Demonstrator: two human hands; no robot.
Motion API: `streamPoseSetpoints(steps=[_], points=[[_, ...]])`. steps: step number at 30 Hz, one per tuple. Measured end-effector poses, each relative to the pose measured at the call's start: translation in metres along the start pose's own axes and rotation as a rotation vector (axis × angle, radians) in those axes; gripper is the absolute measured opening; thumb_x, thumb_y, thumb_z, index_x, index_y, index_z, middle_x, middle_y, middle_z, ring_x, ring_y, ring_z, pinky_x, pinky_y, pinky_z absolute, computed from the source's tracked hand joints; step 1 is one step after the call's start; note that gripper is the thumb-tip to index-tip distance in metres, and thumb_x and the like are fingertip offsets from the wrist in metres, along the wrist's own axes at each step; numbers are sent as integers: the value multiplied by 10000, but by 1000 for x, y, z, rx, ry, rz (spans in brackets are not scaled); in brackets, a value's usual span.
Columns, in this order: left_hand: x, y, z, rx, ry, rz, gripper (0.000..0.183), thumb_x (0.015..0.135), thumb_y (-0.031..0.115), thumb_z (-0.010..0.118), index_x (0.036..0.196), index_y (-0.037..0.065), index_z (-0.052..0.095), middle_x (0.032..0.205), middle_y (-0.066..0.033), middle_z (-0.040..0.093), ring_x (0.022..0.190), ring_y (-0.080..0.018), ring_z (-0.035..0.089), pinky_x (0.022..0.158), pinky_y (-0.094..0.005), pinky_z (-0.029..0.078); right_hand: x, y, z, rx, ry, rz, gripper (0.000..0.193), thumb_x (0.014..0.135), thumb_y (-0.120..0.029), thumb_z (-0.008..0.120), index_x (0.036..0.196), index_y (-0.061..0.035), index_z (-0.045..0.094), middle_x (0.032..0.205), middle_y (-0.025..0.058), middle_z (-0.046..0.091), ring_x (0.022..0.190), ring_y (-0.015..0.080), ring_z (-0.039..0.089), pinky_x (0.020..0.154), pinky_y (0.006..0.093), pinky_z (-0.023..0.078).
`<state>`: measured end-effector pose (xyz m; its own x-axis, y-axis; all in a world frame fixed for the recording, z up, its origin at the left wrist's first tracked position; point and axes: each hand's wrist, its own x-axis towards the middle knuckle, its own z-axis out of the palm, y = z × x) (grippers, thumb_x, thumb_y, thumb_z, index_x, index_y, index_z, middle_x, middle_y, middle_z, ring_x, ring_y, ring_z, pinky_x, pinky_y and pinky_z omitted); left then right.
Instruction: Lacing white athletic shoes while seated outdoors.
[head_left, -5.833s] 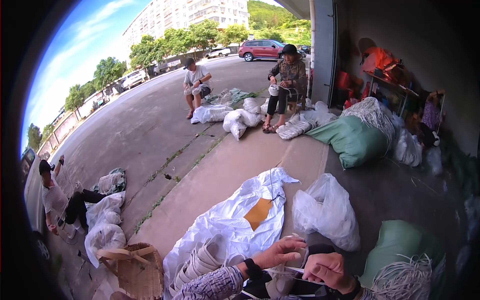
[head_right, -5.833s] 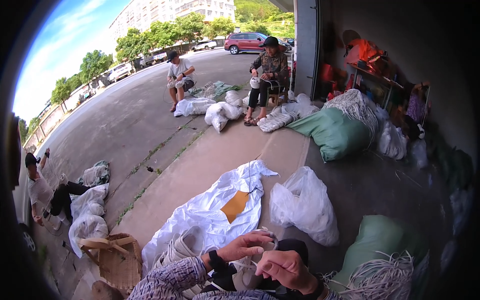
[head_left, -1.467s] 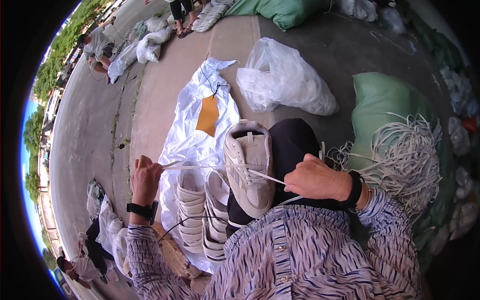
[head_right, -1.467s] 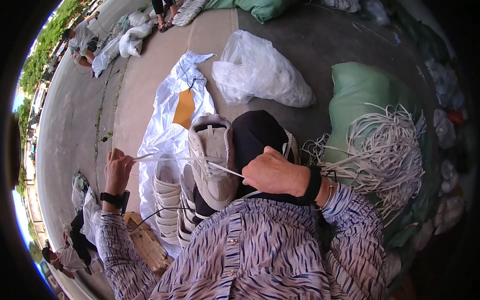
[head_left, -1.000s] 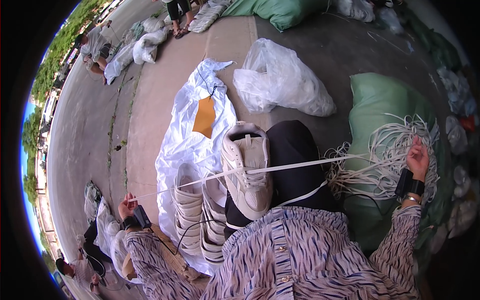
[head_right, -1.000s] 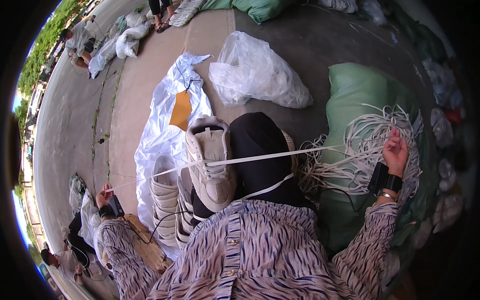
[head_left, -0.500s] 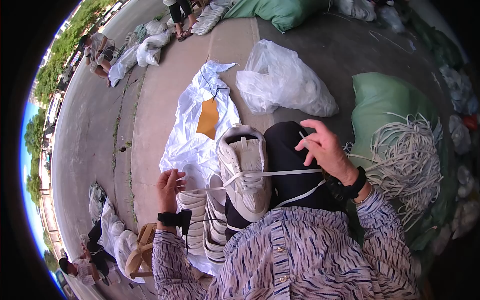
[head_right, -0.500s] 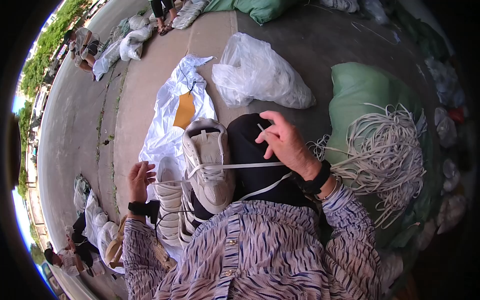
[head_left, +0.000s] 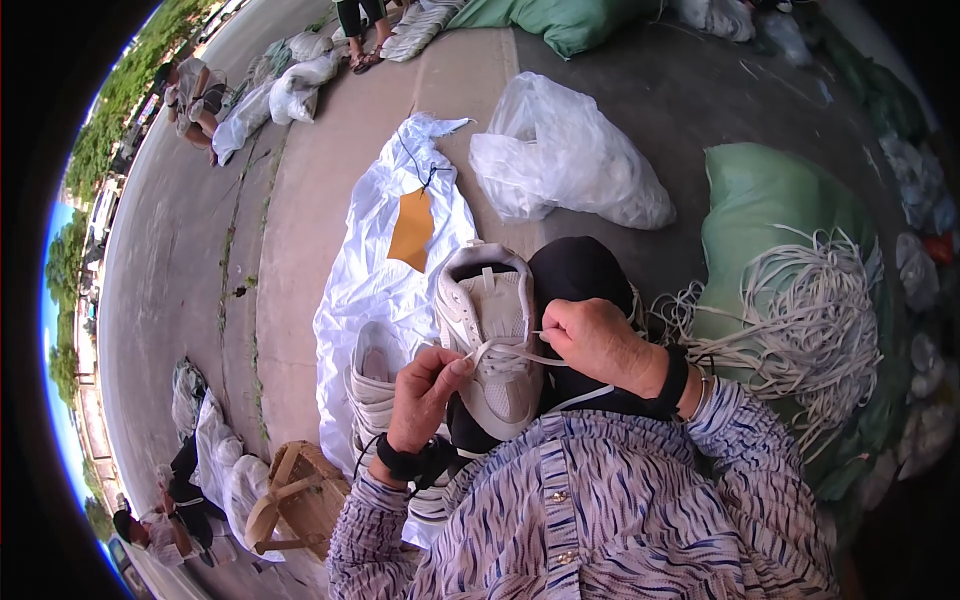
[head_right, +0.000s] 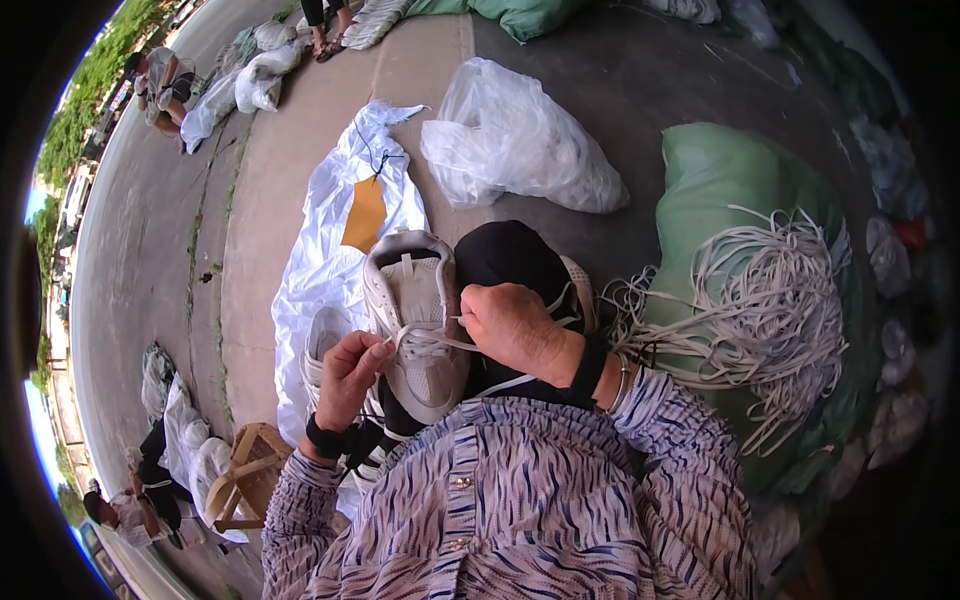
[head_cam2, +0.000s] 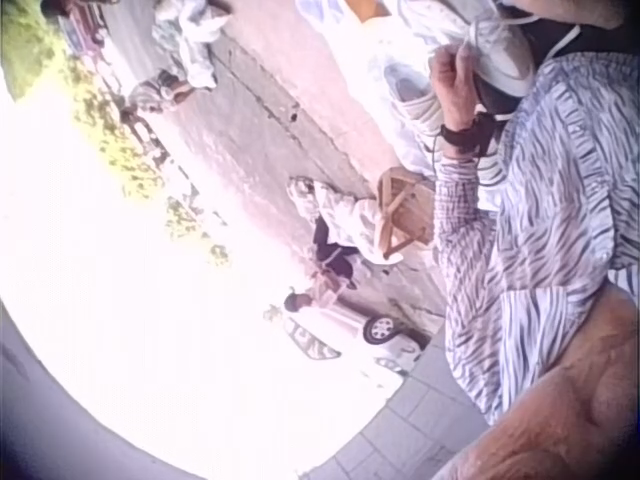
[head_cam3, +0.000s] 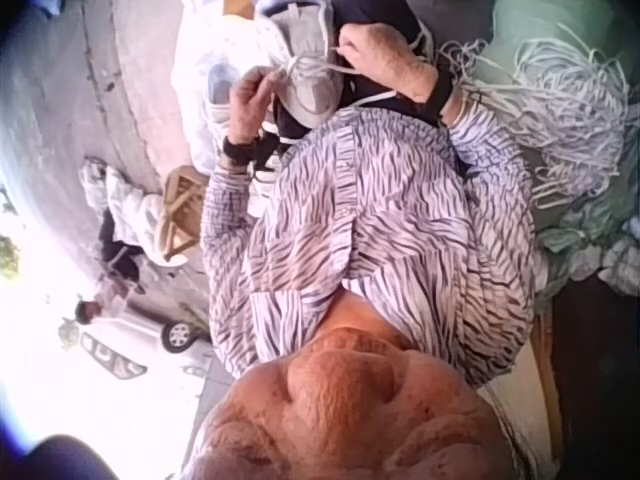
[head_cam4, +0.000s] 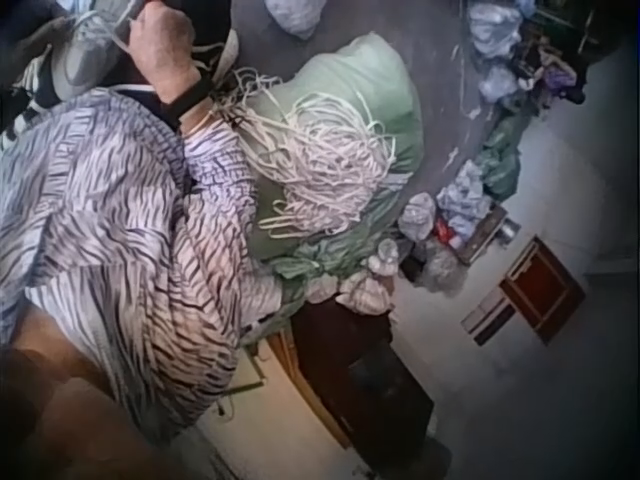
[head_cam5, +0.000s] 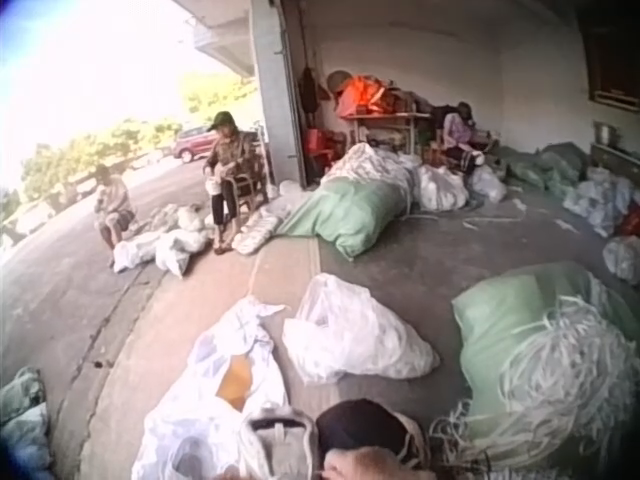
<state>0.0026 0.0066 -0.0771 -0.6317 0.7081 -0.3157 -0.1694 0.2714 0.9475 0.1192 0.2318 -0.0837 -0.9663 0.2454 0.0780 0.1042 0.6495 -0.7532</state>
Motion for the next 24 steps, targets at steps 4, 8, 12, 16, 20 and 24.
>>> streamPoseSetpoints(steps=[4, 8, 12, 16, 20, 24], points=[[8, -2, 3, -2, 5, 28, 196, 920, 200, 591, 860, 15, 615, 755, 45, 572, 687, -35, 466, 644, -178, 382, 0, -5, 1, -102, 17, -66, 63, 793, -85, 605, 783, -28, 580, 653, 161, 603, 636, 340, 622, 552, 399, 485], [13, 2, 3, -62, -29, -22, 227, 925, 217, 572, 831, 15, 615, 742, 35, 576, 680, -42, 483, 631, -191, 398, 2, -9, 3, -243, -98, -81, 123, 788, -101, 596, 723, -8, 550, 623, 186, 604, 619, 336, 637, 560, 405, 512], [14, 6, 4, -89, -9, -66, 214, 921, 232, 562, 824, 51, 625, 711, 42, 560, 618, -39, 442, 584, -192, 345, 8, -11, 3, -206, -69, -65, 107, 801, -98, 585, 748, -7, 566, 638, 195, 608, 608, 344, 634, 555, 411, 512], [14, 5, 2, -180, 15, -129, 205, 912, 230, 568, 821, 55, 624, 714, 34, 570, 618, -43, 456, 589, -195, 355, 6, -15, -3, 8, -12, -119, 111, 817, -109, 575, 767, -10, 575, 641, 203, 608, 599, 345, 630, 549, 407, 510], [16, 2, -2, -168, 11, -125, 193, 904, 216, 565, 801, 59, 612, 706, 39, 563, 627, -41, 471, 591, -200, 366, 5, -18, -5, 396, -249, 385, 104, 829, -98, 561, 767, -14, 569, 624, 179, 607, 600, 318, 635, 533, 370, 507], [20, 9, 8, -1, 136, -48, 139, 868, 161, 588, 765, 68, 587, 674, 15, 564, 621, -94, 520, 579, -242, 409, 7, -19, 1, -184, 6, -141, 63, 831, -62, 550, 786, -19, 560, 600, 125, 583, 579, 286, 633, 509, 339, 503]])
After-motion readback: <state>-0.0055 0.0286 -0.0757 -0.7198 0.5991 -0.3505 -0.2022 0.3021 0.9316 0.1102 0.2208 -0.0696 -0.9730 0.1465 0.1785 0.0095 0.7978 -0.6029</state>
